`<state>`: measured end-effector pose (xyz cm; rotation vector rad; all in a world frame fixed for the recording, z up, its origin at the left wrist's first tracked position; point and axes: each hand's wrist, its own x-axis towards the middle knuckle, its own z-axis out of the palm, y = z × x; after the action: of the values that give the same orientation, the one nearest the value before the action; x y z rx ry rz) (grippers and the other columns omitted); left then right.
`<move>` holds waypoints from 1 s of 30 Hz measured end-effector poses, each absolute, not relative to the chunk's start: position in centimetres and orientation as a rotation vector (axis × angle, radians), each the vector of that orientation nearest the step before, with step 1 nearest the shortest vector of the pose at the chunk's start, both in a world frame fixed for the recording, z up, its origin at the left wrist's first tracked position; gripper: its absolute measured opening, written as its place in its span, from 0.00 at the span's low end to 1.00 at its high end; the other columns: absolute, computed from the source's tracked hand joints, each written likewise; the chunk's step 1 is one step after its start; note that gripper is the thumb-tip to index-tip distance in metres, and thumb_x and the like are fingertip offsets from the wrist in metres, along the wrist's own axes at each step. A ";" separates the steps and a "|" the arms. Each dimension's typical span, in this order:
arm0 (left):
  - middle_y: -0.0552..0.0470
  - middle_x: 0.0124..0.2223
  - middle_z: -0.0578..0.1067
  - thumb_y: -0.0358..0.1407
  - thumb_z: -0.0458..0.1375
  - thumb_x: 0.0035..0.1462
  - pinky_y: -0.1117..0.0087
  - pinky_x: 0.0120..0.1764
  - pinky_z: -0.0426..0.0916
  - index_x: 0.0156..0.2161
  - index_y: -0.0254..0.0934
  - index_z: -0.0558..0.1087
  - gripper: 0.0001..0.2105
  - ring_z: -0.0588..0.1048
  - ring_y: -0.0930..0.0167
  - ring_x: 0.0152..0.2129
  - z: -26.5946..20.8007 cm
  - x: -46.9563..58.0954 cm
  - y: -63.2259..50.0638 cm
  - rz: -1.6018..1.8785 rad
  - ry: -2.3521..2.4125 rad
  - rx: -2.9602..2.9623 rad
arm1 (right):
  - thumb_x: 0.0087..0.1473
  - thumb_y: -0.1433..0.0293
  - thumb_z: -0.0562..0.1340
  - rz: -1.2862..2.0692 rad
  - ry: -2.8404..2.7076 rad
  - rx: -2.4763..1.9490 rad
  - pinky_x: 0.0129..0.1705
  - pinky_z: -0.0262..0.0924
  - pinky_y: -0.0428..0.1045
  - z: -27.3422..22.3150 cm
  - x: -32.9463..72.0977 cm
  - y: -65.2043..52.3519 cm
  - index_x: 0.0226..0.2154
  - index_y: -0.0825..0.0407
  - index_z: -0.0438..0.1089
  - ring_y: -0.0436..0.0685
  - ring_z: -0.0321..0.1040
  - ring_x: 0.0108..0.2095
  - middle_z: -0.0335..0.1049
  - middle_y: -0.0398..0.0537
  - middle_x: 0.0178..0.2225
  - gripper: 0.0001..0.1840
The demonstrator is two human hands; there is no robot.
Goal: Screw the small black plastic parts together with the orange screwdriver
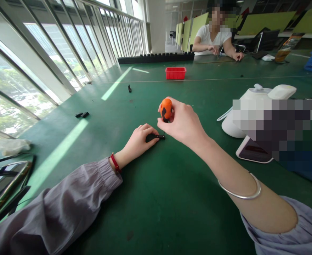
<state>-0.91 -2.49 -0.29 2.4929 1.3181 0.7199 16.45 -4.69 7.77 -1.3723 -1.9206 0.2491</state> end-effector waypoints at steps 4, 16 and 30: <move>0.50 0.40 0.71 0.35 0.57 0.55 0.63 0.43 0.63 0.37 0.39 0.72 0.05 0.67 0.66 0.38 -0.3 -0.9 -2.5 0.717 1.321 2.497 | 0.42 0.65 0.65 0.265 -1.932 -1.400 0.23 0.52 0.47 7.5 16.4 -4.6 0.33 0.49 0.66 0.51 0.60 0.20 0.63 0.39 0.20 0.13; 0.50 0.40 0.71 0.36 0.57 0.55 0.63 0.43 0.63 0.37 0.38 0.72 0.05 0.67 0.66 0.38 -0.3 -0.9 -2.5 0.730 1.316 2.498 | 0.44 0.67 0.63 0.339 -1.925 -1.370 0.23 0.53 0.47 7.1 16.3 -4.5 0.33 0.49 0.65 0.51 0.62 0.20 0.63 0.39 0.20 0.10; 0.51 0.36 0.72 0.32 0.57 0.54 0.66 0.40 0.65 0.36 0.37 0.73 0.04 0.69 0.68 0.36 0.1 -0.8 -2.7 0.832 1.274 2.420 | 0.52 0.72 0.59 0.200 -1.850 -1.152 0.39 0.61 0.48 3.9 18.8 -4.0 0.32 0.49 0.69 0.54 0.69 0.35 0.72 0.46 0.34 0.04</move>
<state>-0.80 -2.71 0.10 2.4199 1.2742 0.8324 18.83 -3.97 3.86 -1.1520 -1.8500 0.2003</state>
